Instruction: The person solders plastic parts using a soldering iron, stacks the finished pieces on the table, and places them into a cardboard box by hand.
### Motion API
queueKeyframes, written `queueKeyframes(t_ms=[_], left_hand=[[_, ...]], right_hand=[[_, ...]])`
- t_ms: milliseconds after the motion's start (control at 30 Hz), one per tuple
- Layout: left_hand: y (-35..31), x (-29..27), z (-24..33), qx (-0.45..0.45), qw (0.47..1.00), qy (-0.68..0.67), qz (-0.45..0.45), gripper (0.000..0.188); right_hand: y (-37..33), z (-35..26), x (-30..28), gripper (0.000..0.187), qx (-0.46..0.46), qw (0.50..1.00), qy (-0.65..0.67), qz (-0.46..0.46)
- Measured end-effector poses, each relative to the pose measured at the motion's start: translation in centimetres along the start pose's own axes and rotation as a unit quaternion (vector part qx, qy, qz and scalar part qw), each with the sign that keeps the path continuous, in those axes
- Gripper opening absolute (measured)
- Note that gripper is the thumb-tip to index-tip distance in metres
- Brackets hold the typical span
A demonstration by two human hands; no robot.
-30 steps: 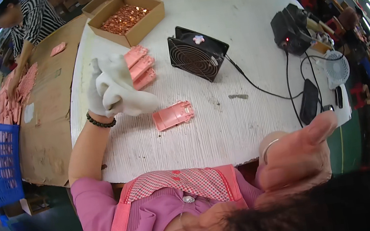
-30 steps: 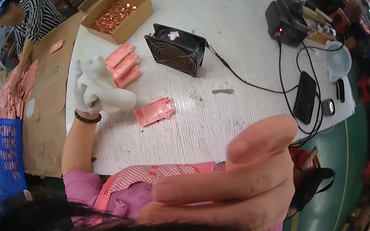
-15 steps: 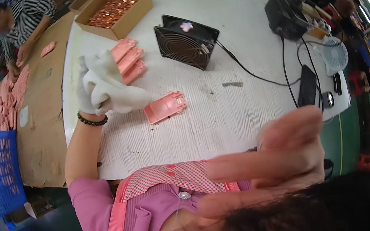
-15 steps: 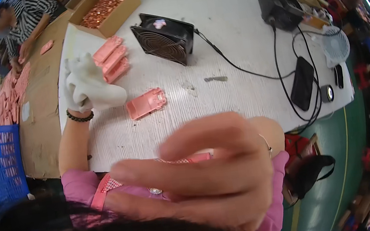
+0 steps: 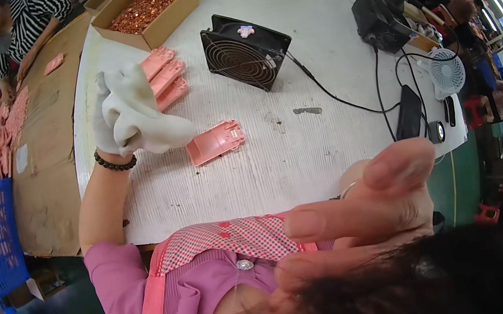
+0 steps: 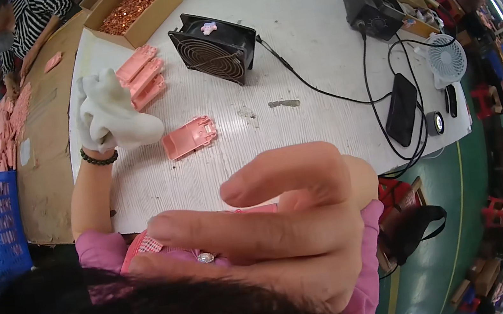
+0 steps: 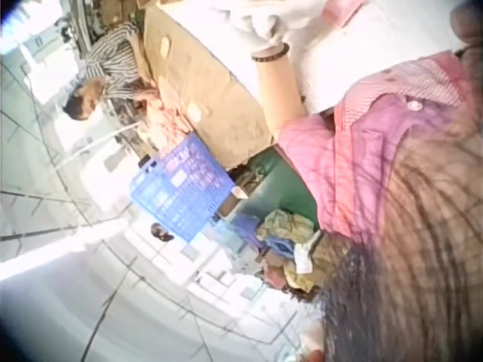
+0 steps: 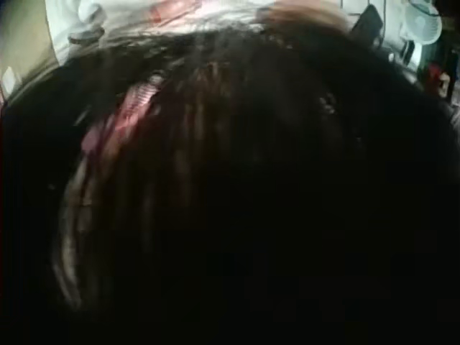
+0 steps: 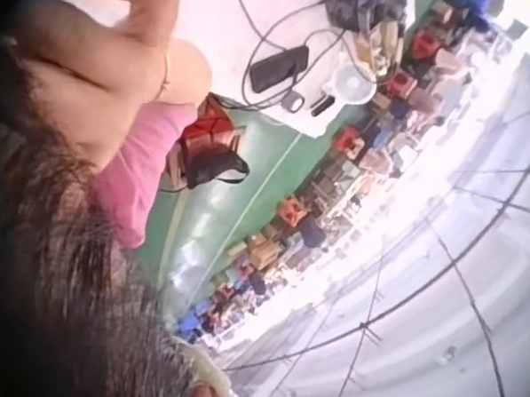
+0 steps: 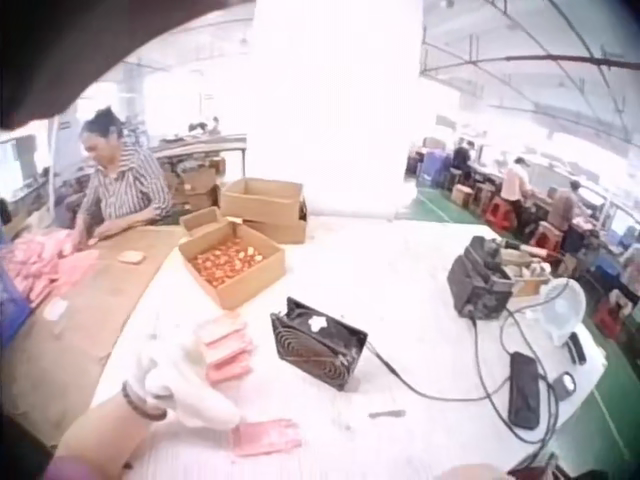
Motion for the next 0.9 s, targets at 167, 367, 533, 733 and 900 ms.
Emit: queueKeyframes(t_ms=[167, 367, 533, 733, 900], left_hand=[[-1.9, 0.1, -0.1, -0.028, 0.999, -0.019, -0.027, 0.044], [-0.2, -0.1, -0.3, -0.049, 0.99, -0.068, -0.111, 0.042], [-0.5, 0.8, -0.7, -0.049, 0.996, -0.07, 0.0, 0.039], [-0.2, 0.6, -0.6, -0.056, 0.996, -0.069, -0.022, 0.039], [-0.5, 0.7, -0.5, -0.05, 0.998, -0.046, -0.015, 0.039]], right_hand=[[-1.0, 1.0, 2.0, 0.008, -0.096, 0.986, 0.119, -0.062], [-0.2, -0.5, 0.3, 0.006, -0.027, 0.995, 0.054, 0.083], [-0.9, -0.5, 0.2, 0.019, 0.083, 0.985, 0.065, 0.136], [-0.5, 0.8, 2.1, 0.021, -0.115, 0.988, 0.1, 0.0], [-0.7, 1.2, 1.7, 0.019, -0.155, 0.984, 0.086, 0.002]])
Point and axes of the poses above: each hand's wrist, its own y-axis towards the middle knuckle, its own x-axis out of the palm, z = x × y, the point moved 3 cm from there along y, towards the middle knuckle, and after that the axes turned 15 degrees about -x, right-handed, at the moved point
